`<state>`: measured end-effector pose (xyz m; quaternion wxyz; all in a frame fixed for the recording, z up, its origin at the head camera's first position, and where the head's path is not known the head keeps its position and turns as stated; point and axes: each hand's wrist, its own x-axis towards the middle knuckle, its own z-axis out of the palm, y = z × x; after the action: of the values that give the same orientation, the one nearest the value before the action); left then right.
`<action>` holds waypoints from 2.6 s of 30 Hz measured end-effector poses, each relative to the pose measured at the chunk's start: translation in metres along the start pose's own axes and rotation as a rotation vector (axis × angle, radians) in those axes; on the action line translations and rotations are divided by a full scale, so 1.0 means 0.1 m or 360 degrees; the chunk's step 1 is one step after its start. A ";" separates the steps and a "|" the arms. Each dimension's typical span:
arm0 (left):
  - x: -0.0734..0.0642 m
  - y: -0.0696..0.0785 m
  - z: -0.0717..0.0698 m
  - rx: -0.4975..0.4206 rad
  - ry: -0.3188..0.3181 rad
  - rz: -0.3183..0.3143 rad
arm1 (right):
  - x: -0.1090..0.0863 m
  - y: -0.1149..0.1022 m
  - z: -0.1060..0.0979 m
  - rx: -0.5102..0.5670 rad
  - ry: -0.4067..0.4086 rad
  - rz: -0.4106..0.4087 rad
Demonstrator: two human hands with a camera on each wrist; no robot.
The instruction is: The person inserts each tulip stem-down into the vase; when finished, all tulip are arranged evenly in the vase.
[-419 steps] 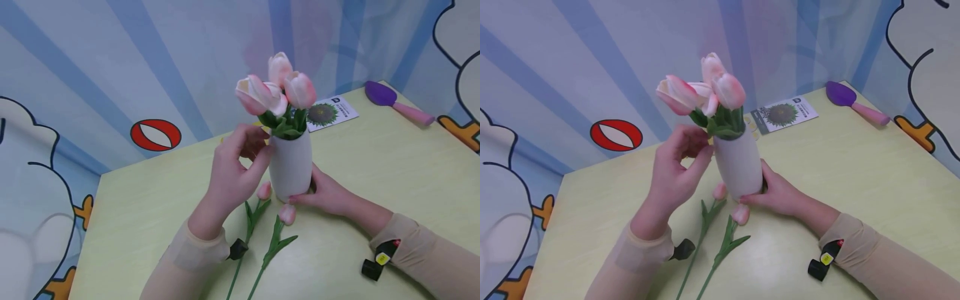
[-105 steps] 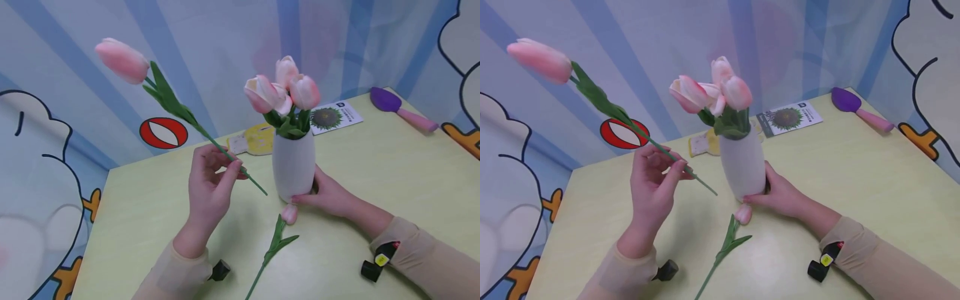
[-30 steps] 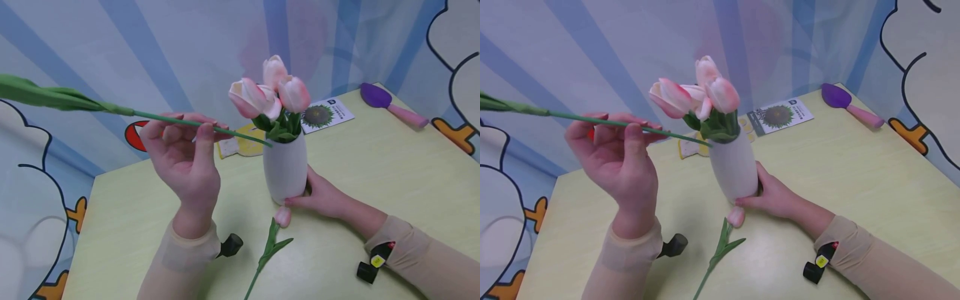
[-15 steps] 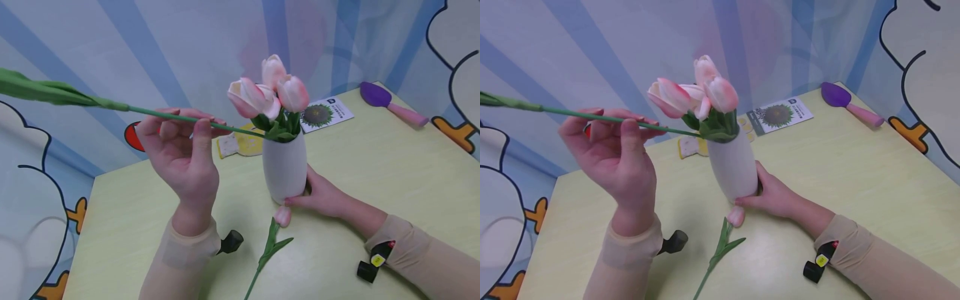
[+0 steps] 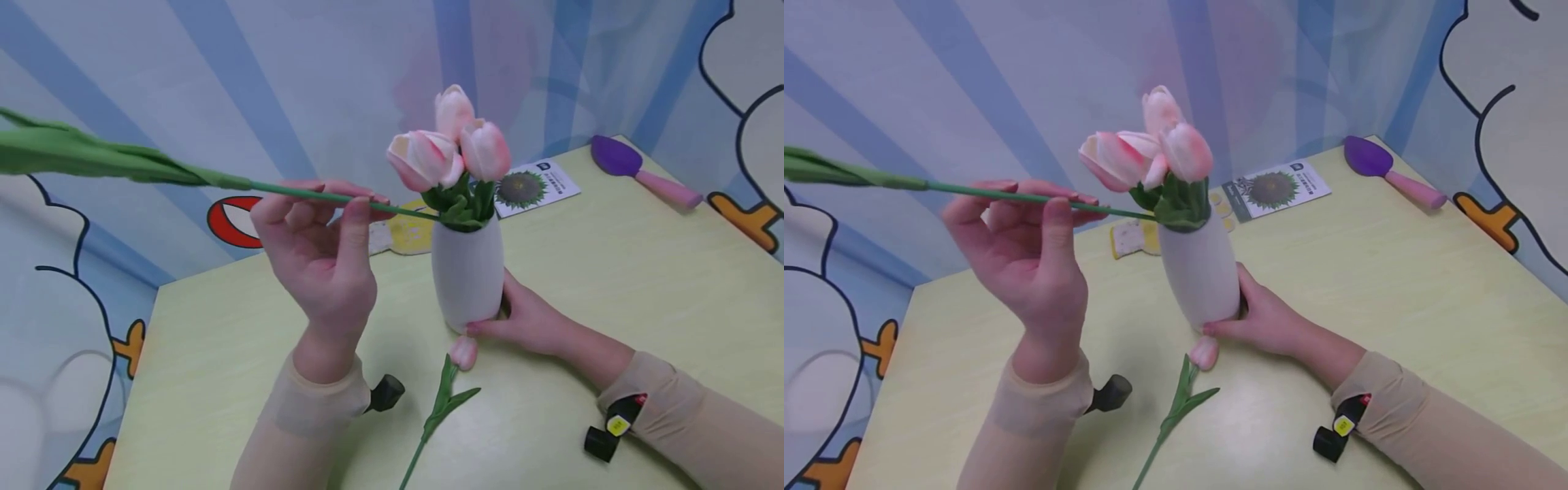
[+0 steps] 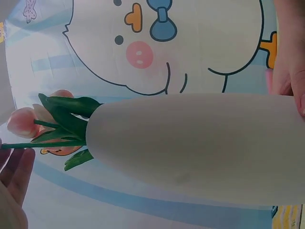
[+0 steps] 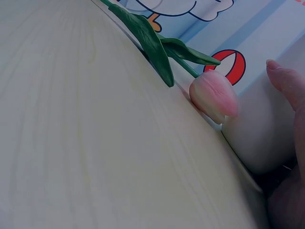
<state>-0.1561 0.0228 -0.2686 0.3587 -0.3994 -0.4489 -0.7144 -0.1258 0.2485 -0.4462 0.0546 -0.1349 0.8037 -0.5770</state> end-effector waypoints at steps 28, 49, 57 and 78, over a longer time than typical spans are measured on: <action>-0.10 -0.15 -0.02 0.0518 -0.0516 -0.0087 | 0.01 -0.01 -0.01 0.0007 -0.0030 0.0023; -0.21 -0.23 -0.01 0.0698 -0.0662 -0.0233 | 0.01 -0.01 0.00 0.0020 -0.0022 0.0016; -0.20 -0.22 -0.01 0.0801 -0.0769 -0.0286 | 0.00 -0.01 -0.01 0.0006 -0.0016 0.0021; -0.04 -0.05 -0.09 0.0368 -0.0480 -0.0408 | 0.01 -0.01 -0.01 0.0002 -0.0024 0.0032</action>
<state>-0.1611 0.0170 -0.2762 0.2373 -0.3975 -0.6233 -0.6302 -0.1266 0.2485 -0.4448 0.0666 -0.1310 0.8043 -0.5757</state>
